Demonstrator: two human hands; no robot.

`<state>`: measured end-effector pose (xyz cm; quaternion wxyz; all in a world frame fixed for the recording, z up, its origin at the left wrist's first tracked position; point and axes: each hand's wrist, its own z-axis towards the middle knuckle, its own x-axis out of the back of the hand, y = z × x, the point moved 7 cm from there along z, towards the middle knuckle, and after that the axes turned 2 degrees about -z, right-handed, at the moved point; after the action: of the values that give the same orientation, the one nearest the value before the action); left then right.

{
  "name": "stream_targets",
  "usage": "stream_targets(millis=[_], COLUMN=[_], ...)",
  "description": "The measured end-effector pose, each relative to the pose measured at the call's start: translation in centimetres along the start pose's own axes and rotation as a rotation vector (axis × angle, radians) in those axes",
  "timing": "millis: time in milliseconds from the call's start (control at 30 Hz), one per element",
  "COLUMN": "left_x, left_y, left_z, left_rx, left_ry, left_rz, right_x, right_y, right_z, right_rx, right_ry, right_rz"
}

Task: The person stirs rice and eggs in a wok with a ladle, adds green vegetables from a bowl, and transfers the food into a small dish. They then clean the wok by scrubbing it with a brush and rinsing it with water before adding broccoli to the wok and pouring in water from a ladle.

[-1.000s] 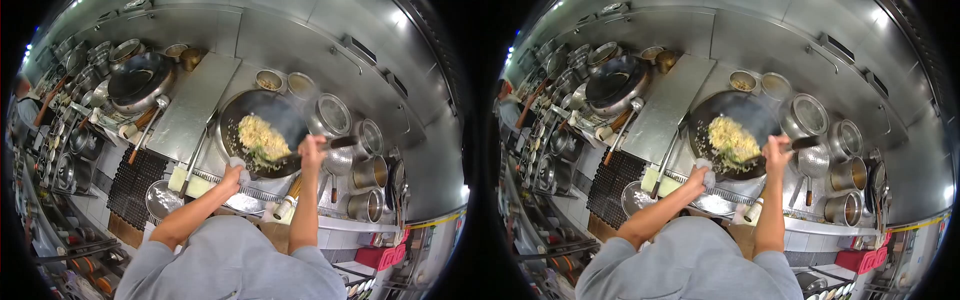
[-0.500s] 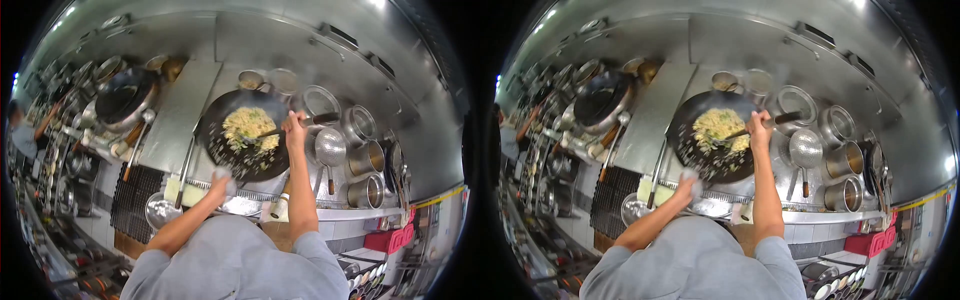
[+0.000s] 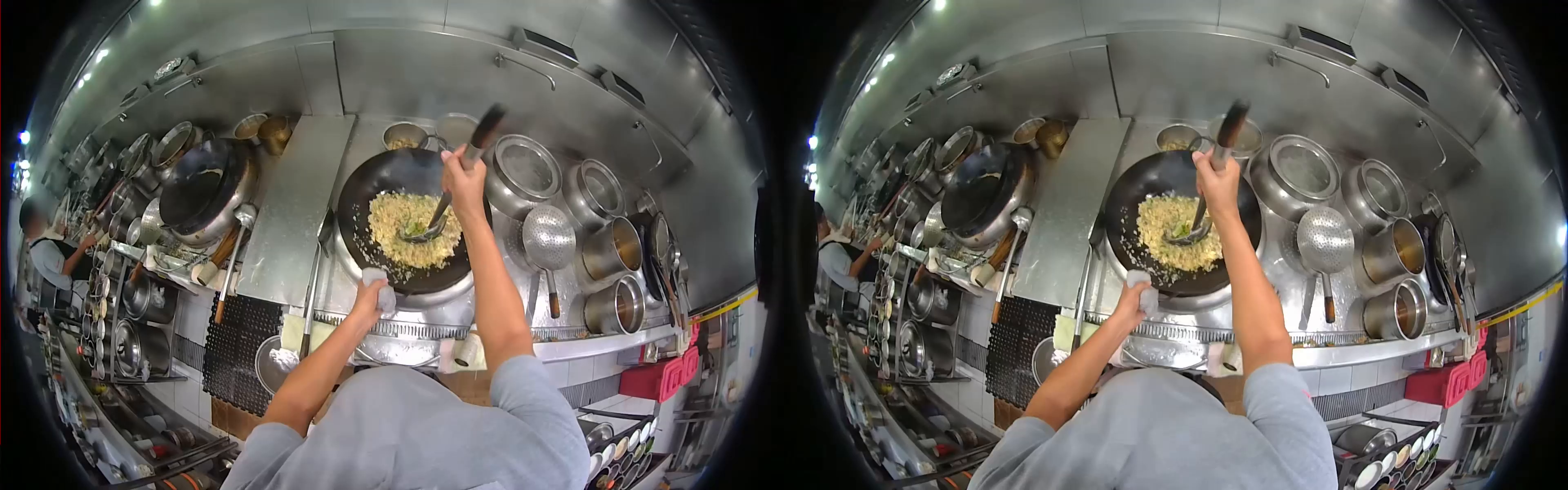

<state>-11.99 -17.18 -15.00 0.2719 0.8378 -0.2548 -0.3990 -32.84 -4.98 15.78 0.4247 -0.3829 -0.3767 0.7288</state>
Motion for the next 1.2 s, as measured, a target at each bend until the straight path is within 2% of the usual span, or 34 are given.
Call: stream_targets(millis=[33,67,100,133,167,200,233,300,367,400,433,500,533,567,600,633,667,700,767,833,900,933,967,1033,1100,1133,1200], left_x=[-0.7,-0.6,-0.2,-0.2,-1.9,-2.6,-2.3,-2.1,-2.4,-2.3,-2.4,-1.9,-1.7,-1.9,-1.8,-2.5,-3.3,-3.3,-2.5,-1.7,-0.9,-1.2,-1.2,-0.8,-1.9,-1.5,-2.8], left_y=[0.2,0.0,-0.7,-1.3,0.1,1.4,0.7,0.9,0.6,0.7,1.0,0.6,0.2,-0.6,-0.9,-1.1,-1.0,-0.7,-2.1,-2.6,-2.5,-2.1,-1.9,-2.1,-2.0,-1.7,0.0], left_z=[-0.9,-2.0,-2.7,-3.4,-3.6,-4.6,-4.4,-2.9,-4.3,-4.2,-3.5,-3.1,-3.0,-3.5,-4.4,-5.5,-5.8,-5.2,-3.9,-1.5,0.2,0.4,0.0,-1.4,-1.8,-1.7,0.5], left_rx=[0.108,0.169,0.178,0.182,0.161,0.051,0.054,-0.113,-0.076,-0.088,-0.108,-0.13,-0.033,0.071,0.076,0.181,0.276,0.264,0.227,0.111,-0.029,-0.03,-0.005,0.042,0.211,0.201,0.118], left_ry=[-0.011,0.095,0.111,0.078,0.025,0.123,0.131,0.044,0.022,0.044,0.06,0.075,0.071,0.072,0.083,0.098,0.103,0.094,0.054,0.01,0.047,0.037,0.042,0.053,-0.047,0.02,0.003], left_rz=[-0.06,-0.068,-0.07,-0.055,-0.036,0.011,0.009,-0.017,-0.043,-0.02,0.0,0.001,-0.05,-0.104,-0.116,-0.185,-0.252,-0.253,-0.275,-0.157,-0.055,-0.055,-0.073,-0.092,-0.271,-0.178,-0.21], right_x=[-0.7,-1.0,-1.0,-1.6,-2.3,-3.0,-3.4,-3.5,-3.7,-4.3,-4.6,-3.9,-3.1,-3.0,-3.1,-3.9,-3.5,-3.1,0.2,2.0,1.0,1.9,3.0,6.6,7.0,7.4,7.4], right_y=[0.7,2.2,4.0,6.8,5.4,4.2,3.3,3.9,6.4,7.5,7.0,5.2,5.5,7.2,9.4,8.9,8.0,7.0,4.8,5.7,2.3,0.9,-0.7,2.7,1.9,-0.4,-1.5], right_z=[0.5,0.6,0.2,1.2,2.0,2.8,2.3,2.6,2.2,2.5,3.2,3.1,2.6,2.7,2.6,2.3,2.5,2.6,2.6,1.6,0.8,-0.7,-2.2,-3.8,-4.2,-5.4,-6.6], right_rx=[0.002,-0.014,-0.04,-0.151,-0.135,-0.149,-0.187,-0.138,-0.045,-0.183,-0.171,0.02,-0.013,-0.021,-0.007,0.016,0.028,0.042,0.177,0.16,0.091,0.061,0.124,0.087,0.057,0.075,0.088], right_ry=[-0.004,0.011,0.031,-0.053,-0.055,-0.05,-0.045,-0.049,-0.012,-0.118,-0.124,0.021,0.078,0.057,-0.017,-0.087,-0.038,-0.043,0.106,0.071,-0.044,-0.014,-0.017,0.142,-0.014,0.098,0.205], right_rz=[0.007,0.036,0.063,0.064,0.072,0.074,0.068,0.104,0.038,0.073,0.077,-0.213,-0.191,-0.195,-0.209,-0.221,-0.24,-0.238,-0.36,-0.373,-0.545,-0.522,-0.567,-0.589,-0.267,-0.267,-0.074])
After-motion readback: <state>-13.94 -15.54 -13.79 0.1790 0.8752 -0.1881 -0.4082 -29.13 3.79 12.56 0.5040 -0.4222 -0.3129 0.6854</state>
